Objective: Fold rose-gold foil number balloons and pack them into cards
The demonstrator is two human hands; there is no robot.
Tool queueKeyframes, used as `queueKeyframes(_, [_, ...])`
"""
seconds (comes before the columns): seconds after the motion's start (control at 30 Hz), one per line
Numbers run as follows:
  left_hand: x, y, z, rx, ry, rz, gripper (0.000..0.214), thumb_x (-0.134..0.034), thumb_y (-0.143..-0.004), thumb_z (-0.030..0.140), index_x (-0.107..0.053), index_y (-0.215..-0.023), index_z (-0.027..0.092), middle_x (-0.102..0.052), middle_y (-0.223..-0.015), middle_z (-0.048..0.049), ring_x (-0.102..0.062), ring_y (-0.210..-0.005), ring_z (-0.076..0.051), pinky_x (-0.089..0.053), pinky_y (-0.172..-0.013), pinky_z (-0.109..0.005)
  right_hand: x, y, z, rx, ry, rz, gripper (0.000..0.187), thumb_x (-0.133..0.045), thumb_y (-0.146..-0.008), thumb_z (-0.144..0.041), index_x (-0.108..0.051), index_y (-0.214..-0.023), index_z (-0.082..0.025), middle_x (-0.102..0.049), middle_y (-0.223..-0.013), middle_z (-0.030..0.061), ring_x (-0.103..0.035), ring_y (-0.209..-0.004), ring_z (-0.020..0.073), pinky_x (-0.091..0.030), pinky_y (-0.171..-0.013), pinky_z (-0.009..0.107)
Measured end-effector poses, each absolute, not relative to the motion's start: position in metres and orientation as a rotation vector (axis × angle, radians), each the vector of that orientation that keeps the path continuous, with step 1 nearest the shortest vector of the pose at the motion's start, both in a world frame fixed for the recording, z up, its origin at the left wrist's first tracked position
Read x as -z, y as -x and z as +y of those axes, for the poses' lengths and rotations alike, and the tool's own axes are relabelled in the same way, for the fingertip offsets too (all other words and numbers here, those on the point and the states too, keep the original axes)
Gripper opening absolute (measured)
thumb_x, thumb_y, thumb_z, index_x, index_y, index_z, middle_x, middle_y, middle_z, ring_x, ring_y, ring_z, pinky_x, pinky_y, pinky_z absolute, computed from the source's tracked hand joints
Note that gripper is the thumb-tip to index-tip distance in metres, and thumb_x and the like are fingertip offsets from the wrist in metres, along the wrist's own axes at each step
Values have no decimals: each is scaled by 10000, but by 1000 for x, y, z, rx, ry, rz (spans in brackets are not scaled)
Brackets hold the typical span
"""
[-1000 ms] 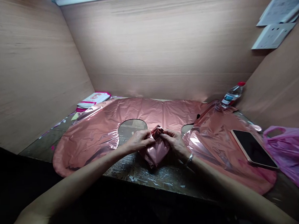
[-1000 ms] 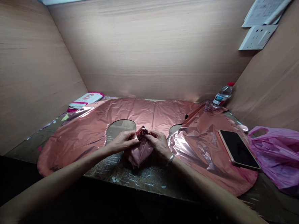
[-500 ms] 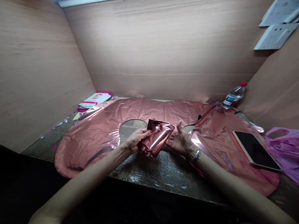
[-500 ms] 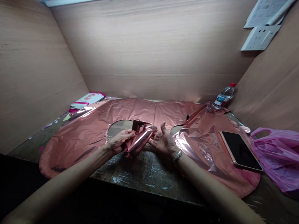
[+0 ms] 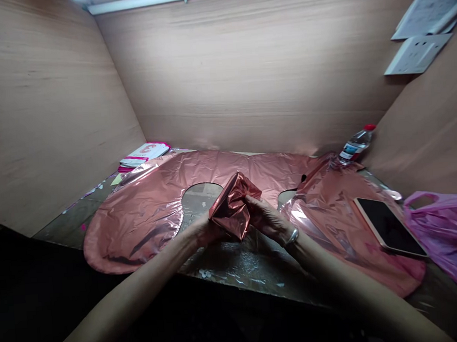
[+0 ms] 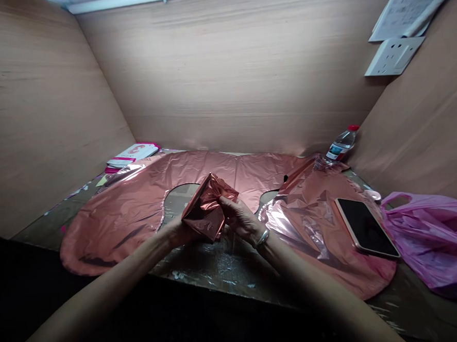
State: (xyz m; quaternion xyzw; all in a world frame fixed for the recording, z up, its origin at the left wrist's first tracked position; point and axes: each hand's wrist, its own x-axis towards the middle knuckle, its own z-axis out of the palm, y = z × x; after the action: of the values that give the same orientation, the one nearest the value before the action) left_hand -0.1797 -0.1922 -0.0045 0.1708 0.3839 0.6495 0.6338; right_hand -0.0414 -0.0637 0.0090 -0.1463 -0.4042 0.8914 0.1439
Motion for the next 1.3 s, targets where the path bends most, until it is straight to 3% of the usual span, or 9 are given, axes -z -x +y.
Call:
queueKeyframes(0.07, [-6,198,-193,-1532,-399,955,331,-695,-833,406,-676,-989,115,-715,-896,-97,-668,-741,-177,-535,-698,-282,-10,45,-62,-2460,511,-1083,356,-842,-678,-299,-656,-960,-183,-750,-842,8,-701,-745,155,-568,-732,278])
queueKeyframes(0.17, [-14,202,-187,-1592,-550,1116,480,-743,-761,527,-681,-994,112,-724,-877,-97,-666,-703,-163,-513,-640,-244,-4,54,-65,-2365,537,-1083,453,-875,-620,-321,-653,-990,-184,-757,-892,22,-704,-766,178,-573,-754,310])
queueKeyframes(0.33, [0,175,-170,-1720,-528,1194,527,-926,-517,362,-709,-916,94,-728,-783,-68,-673,-695,-173,-530,-712,-273,5,64,-69,-2228,488,-1165,444,-827,-649,-487,-639,-935,-205,-749,-898,27,-696,-801,206,-563,-736,320])
queueKeyframes(0.43, [10,170,-167,-1795,-342,1220,498,-932,-477,343,-698,-835,87,-716,-716,-61,-651,-598,-170,-543,-628,-297,8,60,-66,-2257,544,-1178,432,-759,-677,-598,-635,-858,-226,-737,-864,26,-688,-822,212,-557,-703,314])
queueKeyframes(0.7, [21,166,-159,-2020,-322,1265,479,-914,-483,340,-710,-843,100,-724,-732,-46,-668,-621,-165,-548,-664,-288,8,51,-74,-2233,580,-1316,398,-756,-706,-536,-655,-906,-206,-709,-816,23,-635,-683,171,-521,-647,297])
queueKeyframes(0.87, [21,164,-159,-2039,-370,1322,465,-905,-502,338,-725,-864,108,-738,-768,-42,-666,-637,-157,-536,-661,-261,12,53,-65,-2263,704,-1382,415,-825,-526,-222,-632,-890,-179,-638,-687,-38,-547,-540,90,-425,-510,205])
queueKeyframes(1.0, [15,169,-166,-1909,-185,1328,345,-885,-571,307,-680,-766,111,-704,-667,-43,-632,-551,-147,-534,-576,-260,18,48,-59,-2308,752,-1374,452,-824,-477,-200,-639,-889,-173,-653,-699,-25,-531,-507,89,-364,-431,186])
queueKeyframes(1.13, [12,169,-168,-1891,-147,1265,316,-865,-617,271,-654,-790,111,-693,-676,-42,-639,-585,-147,-547,-618,-270,20,49,-68,-2283,702,-1295,421,-828,-495,-209,-643,-871,-167,-669,-721,-16,-553,-553,97,-402,-471,185])
queueKeyframes(1.3, [22,163,-161,-2001,-83,1362,366,-842,-645,353,-598,-821,146,-638,-681,11,-592,-577,-121,-516,-633,-266,18,54,-84,-2163,540,-1282,353,-743,-645,-272,-656,-976,-184,-695,-852,2,-588,-683,124,-470,-616,216])
